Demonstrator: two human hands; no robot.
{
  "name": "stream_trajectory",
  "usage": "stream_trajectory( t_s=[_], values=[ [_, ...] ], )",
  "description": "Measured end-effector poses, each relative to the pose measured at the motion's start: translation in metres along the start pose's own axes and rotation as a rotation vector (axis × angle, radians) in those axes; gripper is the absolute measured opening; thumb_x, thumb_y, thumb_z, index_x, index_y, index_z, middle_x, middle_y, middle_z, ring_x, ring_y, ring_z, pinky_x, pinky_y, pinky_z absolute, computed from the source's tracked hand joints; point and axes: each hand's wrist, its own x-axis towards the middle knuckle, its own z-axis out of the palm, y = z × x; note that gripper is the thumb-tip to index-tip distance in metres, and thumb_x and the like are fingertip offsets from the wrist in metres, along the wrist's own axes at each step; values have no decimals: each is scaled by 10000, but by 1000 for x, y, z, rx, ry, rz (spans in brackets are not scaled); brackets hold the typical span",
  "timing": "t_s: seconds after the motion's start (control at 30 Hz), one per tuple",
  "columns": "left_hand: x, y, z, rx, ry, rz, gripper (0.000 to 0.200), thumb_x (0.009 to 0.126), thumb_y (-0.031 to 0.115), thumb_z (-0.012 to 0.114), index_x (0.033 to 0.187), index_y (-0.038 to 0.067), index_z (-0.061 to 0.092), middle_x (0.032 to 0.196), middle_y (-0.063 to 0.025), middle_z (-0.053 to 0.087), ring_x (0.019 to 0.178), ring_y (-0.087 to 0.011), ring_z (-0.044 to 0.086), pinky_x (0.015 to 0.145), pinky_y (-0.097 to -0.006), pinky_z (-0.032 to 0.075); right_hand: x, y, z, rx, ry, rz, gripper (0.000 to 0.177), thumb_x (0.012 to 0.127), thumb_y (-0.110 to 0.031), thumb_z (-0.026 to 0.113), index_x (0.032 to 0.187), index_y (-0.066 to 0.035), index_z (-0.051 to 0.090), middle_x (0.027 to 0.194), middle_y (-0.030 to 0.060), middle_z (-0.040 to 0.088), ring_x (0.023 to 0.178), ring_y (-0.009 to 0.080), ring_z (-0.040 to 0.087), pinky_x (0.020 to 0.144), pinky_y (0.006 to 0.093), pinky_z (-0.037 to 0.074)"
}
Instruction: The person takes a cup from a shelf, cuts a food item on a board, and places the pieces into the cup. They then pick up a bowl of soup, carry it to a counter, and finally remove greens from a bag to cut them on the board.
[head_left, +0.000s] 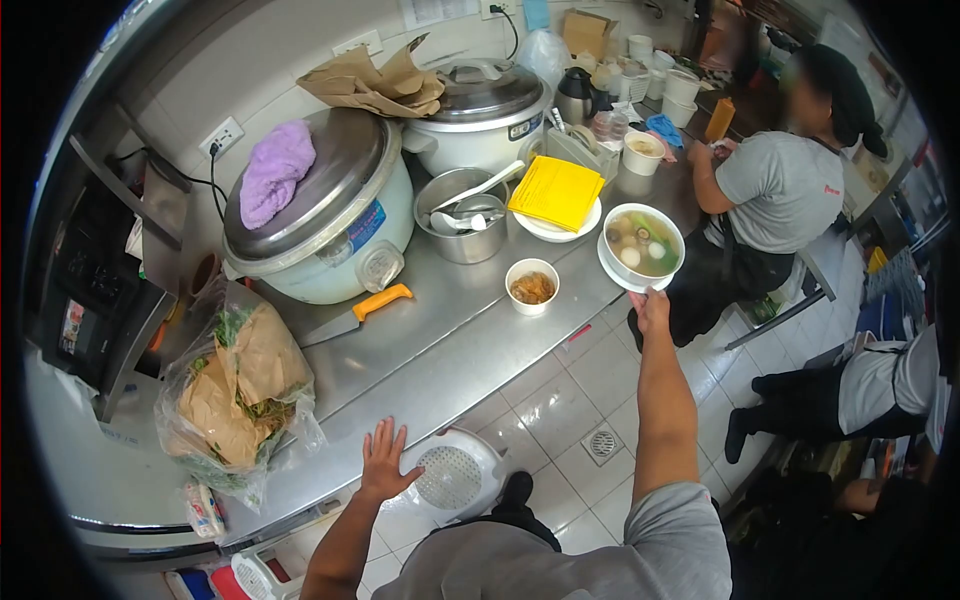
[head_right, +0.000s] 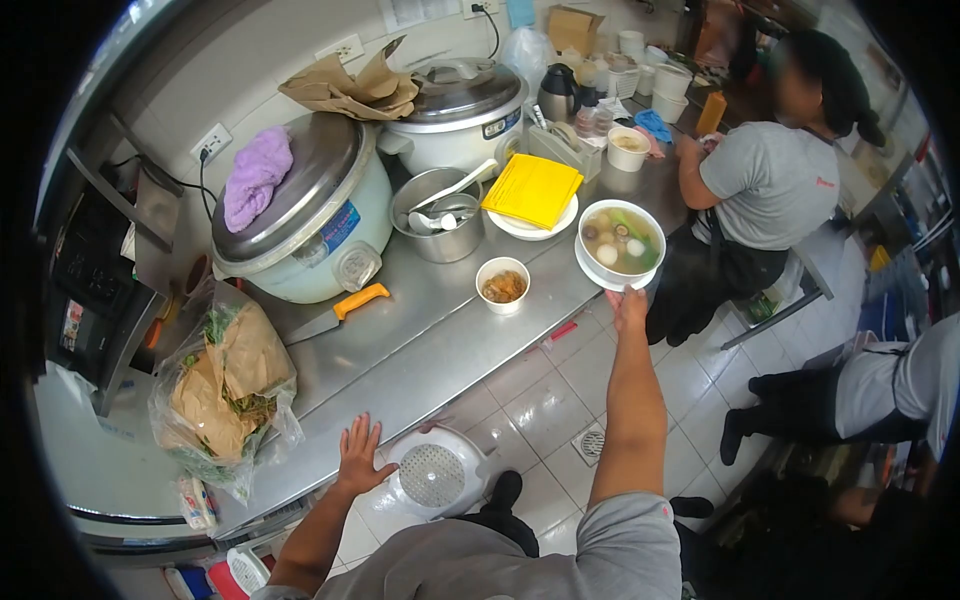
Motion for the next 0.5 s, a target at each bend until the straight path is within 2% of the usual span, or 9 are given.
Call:
stream_trajectory(
  t_s=[0.17,0.3,0.4,0.47,0.5],
  values=[
    [0,0,0,-3,-14,-11,986,695,476,708,1442,100,187,1507,-202,76,1393,-368,71,1079,-555,73,31,-4,7,-1,-34,-1,305,908,-20,365,1187,104,367,1156,221,497,987,312,599,885,383,526],
    [-1,1,-2,-18,-14,-8,990,693,479,709,1444,104,184,1508,-199,75,1394,-365,70,1079,-555,71,40,-9,16,-22,-46,36,342,900,-49,412,1219,72,377,1147,183,465,992,300,574,850,347,536],
    [-2,-2,2,-18,3,3,988,694,483,707,1445,107,186,1508,-199,76,1394,-365,72,1079,-554,71,34,-14,25,-20,-1,65,271,897,-25,408,1147,79,420,1083,180,512,982,289,581,888,384,514],
    [-2,-3,3,-19,8,8,988,695,485,706,1445,106,188,1508,-199,77,1394,-365,74,1079,-554,71,38,-9,17,-31,-31,98,285,899,-61,450,1170,25,433,1083,135,527,975,248,586,812,360,522],
    [-3,-4,3,-22,14,9,987,696,487,705,1445,105,189,1508,-198,77,1394,-364,76,1079,-554,72,36,-4,13,-31,-26,93,285,899,-61,450,1170,25,433,1083,135,527,975,248,586,812,360,522]
  ],
)
